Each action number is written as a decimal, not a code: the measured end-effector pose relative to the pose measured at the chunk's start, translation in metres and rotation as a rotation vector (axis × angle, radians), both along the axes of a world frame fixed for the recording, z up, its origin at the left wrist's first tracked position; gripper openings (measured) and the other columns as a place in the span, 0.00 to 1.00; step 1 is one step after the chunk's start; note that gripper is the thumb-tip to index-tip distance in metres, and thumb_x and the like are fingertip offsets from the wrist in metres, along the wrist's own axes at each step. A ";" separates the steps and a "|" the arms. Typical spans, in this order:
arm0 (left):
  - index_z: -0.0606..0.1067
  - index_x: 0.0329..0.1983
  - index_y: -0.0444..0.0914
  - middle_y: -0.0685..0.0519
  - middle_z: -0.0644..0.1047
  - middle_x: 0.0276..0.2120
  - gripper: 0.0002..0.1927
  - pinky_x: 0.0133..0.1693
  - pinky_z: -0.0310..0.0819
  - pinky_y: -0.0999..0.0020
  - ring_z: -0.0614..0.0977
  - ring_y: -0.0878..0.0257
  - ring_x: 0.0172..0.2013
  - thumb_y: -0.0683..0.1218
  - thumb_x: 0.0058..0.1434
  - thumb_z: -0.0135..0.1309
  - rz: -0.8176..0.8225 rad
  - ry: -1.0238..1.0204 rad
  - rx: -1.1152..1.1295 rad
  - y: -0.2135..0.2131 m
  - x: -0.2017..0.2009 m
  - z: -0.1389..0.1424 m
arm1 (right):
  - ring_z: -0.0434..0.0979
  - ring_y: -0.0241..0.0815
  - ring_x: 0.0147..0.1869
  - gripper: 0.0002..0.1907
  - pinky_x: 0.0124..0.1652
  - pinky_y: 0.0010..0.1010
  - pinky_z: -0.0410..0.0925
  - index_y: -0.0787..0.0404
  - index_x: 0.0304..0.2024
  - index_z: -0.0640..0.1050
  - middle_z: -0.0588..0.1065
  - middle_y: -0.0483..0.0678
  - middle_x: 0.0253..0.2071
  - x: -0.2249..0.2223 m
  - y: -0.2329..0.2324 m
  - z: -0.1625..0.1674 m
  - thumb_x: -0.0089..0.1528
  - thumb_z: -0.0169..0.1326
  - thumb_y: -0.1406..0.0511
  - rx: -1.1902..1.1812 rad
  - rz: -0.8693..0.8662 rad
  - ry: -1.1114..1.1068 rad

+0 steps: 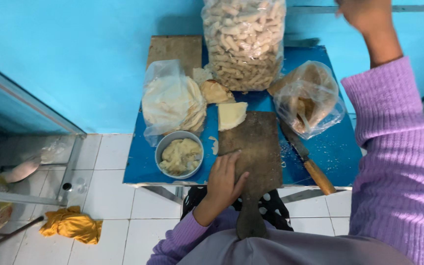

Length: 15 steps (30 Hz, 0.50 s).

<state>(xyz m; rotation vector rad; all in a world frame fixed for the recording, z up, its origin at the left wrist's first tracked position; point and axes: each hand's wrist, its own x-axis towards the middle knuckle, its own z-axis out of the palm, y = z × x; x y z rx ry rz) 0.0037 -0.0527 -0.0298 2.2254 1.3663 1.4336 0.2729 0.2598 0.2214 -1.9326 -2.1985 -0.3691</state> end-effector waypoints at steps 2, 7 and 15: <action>0.66 0.64 0.30 0.38 0.74 0.55 0.29 0.55 0.69 0.52 0.74 0.41 0.53 0.48 0.64 0.58 0.014 0.014 0.013 0.000 0.000 -0.001 | 0.83 0.54 0.46 0.28 0.49 0.43 0.73 0.57 0.66 0.77 0.82 0.61 0.38 0.021 -0.001 -0.025 0.66 0.58 0.53 -0.090 0.002 0.061; 0.68 0.63 0.31 0.39 0.74 0.53 0.27 0.54 0.69 0.52 0.74 0.41 0.52 0.47 0.64 0.57 0.019 0.013 -0.010 -0.002 -0.001 0.000 | 0.73 0.56 0.61 0.36 0.55 0.46 0.67 0.57 0.75 0.63 0.70 0.57 0.62 0.036 -0.030 -0.087 0.69 0.55 0.52 -0.455 0.147 0.524; 0.69 0.62 0.30 0.39 0.74 0.52 0.25 0.52 0.69 0.52 0.74 0.42 0.51 0.46 0.65 0.55 0.017 0.016 -0.026 -0.003 -0.002 0.002 | 0.76 0.56 0.62 0.46 0.59 0.46 0.68 0.58 0.78 0.57 0.76 0.60 0.57 0.048 -0.053 -0.110 0.57 0.53 0.71 -0.432 0.425 0.799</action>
